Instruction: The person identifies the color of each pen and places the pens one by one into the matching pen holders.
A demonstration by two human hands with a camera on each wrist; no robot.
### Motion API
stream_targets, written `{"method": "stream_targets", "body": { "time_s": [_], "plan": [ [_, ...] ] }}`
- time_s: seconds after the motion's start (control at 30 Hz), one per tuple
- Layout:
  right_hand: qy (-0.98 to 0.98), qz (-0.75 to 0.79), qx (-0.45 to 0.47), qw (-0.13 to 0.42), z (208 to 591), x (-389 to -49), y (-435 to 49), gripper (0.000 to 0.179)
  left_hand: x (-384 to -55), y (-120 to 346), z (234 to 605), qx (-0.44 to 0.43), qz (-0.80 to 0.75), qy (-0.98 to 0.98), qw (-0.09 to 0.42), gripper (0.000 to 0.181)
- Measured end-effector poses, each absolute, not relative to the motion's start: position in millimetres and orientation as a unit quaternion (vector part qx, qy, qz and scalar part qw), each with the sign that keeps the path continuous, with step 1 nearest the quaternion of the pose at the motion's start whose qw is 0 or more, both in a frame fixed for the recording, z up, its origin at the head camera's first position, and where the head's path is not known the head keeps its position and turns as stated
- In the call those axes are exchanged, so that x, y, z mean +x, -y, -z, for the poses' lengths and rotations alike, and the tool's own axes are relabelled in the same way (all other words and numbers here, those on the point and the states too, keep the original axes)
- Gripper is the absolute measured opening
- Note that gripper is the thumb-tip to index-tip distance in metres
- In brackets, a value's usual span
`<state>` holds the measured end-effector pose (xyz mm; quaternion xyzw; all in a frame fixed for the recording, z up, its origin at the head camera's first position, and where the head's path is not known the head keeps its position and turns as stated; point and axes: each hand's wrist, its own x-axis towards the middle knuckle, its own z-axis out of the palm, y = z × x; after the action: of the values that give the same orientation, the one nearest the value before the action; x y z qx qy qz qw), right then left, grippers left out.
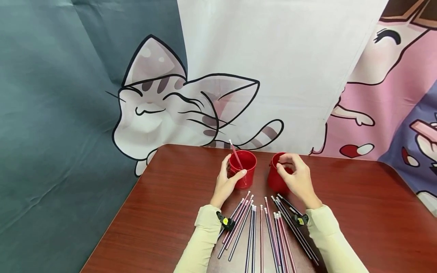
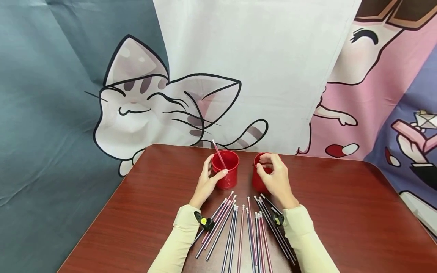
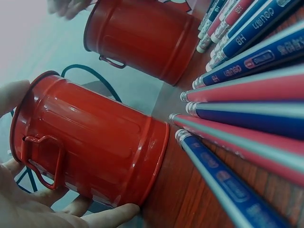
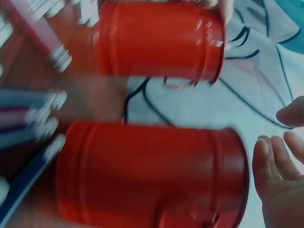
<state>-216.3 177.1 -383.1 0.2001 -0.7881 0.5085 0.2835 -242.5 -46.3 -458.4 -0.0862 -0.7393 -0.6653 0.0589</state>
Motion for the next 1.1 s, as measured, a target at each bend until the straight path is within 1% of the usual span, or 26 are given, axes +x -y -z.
{"method": "stream_targets", "body": {
  "time_s": [0.1, 0.2, 0.37, 0.47, 0.57, 0.67, 0.8, 0.93, 1.1],
  "plan": [
    [0.814, -0.482, 0.161, 0.28, 396, -220, -198, 0.032, -243, 46, 458, -0.084, 0.663, 0.741, 0.064, 0.072],
    [0.848, -0.442, 0.129, 0.262, 409, -225, -217, 0.044, -243, 47, 458, -0.083, 0.661, 0.743, 0.064, 0.071],
    [0.881, -0.404, 0.113, 0.219, 419, -230, -234, 0.066, -243, 49, 456, -0.084, 0.662, 0.742, 0.06, 0.071],
    [0.885, -0.417, 0.106, 0.179, 422, -230, -238, 0.074, -238, 49, 447, -0.091, 0.667, 0.738, 0.052, 0.071],
    [0.881, -0.441, 0.107, 0.138, 424, -228, -241, 0.078, -233, 49, 440, -0.094, 0.668, 0.737, 0.049, 0.071],
    [0.875, -0.462, 0.102, 0.104, 415, -220, -238, 0.078, -231, 48, 439, -0.092, 0.667, 0.737, 0.049, 0.071],
    [0.868, -0.483, 0.094, 0.068, 411, -218, -237, 0.079, -239, 47, 450, -0.087, 0.666, 0.739, 0.055, 0.07],
    [0.859, -0.501, 0.091, 0.056, 428, -229, -245, 0.08, -244, 47, 459, -0.082, 0.66, 0.744, 0.059, 0.071],
    [0.853, -0.511, 0.085, 0.057, 434, -231, -246, 0.081, -243, 47, 460, -0.079, 0.657, 0.747, 0.059, 0.071]
  ]
}}
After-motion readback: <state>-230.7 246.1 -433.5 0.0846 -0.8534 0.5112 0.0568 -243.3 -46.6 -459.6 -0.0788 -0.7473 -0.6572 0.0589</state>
